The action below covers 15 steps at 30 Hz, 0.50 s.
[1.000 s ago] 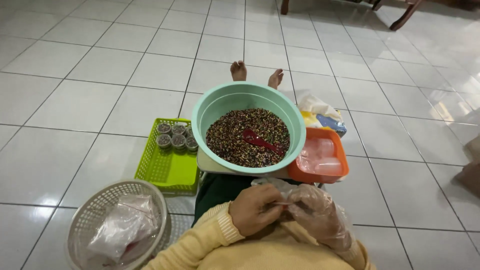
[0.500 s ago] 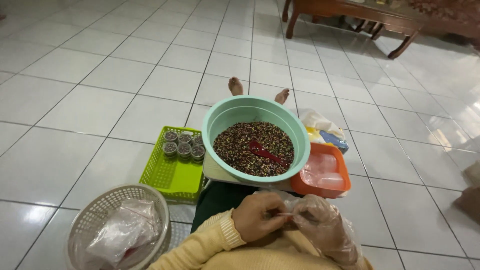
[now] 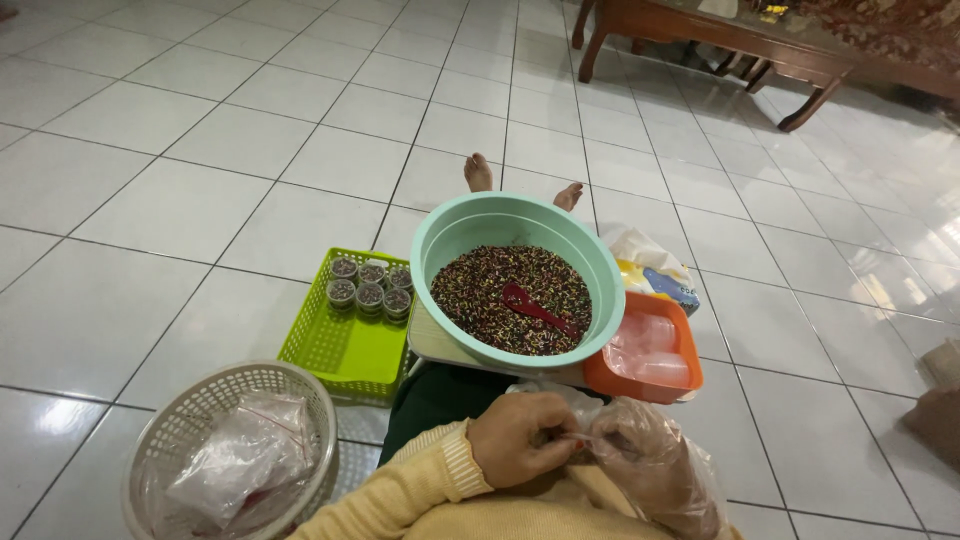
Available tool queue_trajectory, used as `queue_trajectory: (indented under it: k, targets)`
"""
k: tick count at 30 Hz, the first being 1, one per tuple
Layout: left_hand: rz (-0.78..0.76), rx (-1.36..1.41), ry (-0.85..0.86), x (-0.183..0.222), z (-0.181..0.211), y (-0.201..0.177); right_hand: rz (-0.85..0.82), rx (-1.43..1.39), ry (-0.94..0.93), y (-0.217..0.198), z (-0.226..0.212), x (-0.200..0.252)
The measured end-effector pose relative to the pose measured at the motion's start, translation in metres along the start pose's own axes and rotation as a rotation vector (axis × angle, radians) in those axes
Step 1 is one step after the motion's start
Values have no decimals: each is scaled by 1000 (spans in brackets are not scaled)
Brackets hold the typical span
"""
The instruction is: Filling small plastic bags with chocolate sprinkles using a spoon
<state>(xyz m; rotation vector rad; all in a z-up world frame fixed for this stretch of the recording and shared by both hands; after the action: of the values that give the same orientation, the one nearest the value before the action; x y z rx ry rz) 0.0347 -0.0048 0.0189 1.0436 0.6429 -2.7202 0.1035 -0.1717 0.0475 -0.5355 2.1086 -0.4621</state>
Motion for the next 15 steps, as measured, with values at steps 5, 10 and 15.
queue_trajectory:
  k: [5,10,15]
  targets:
    - [13,5,9,0,1,0,3,18,-23,-1,-7,-3]
    - [20,38,26,-3,9,-4,5,43,-57,1,-2,1]
    - [171,111,-97,-9,0,-11,59,55,-54,6,-9,-22]
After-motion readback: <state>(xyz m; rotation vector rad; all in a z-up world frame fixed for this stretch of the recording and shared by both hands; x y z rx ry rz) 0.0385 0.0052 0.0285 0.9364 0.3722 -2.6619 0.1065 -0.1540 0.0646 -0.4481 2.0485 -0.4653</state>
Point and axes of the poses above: each hand's wrist, its own x-axis away from the middle knuckle, its own y-axis out of the palm, z = x × y, the point moved 4 cm from there along -x, towards the middle knuckle, and after that the axes turned 9 degrees about z, right-handed, at the moved point
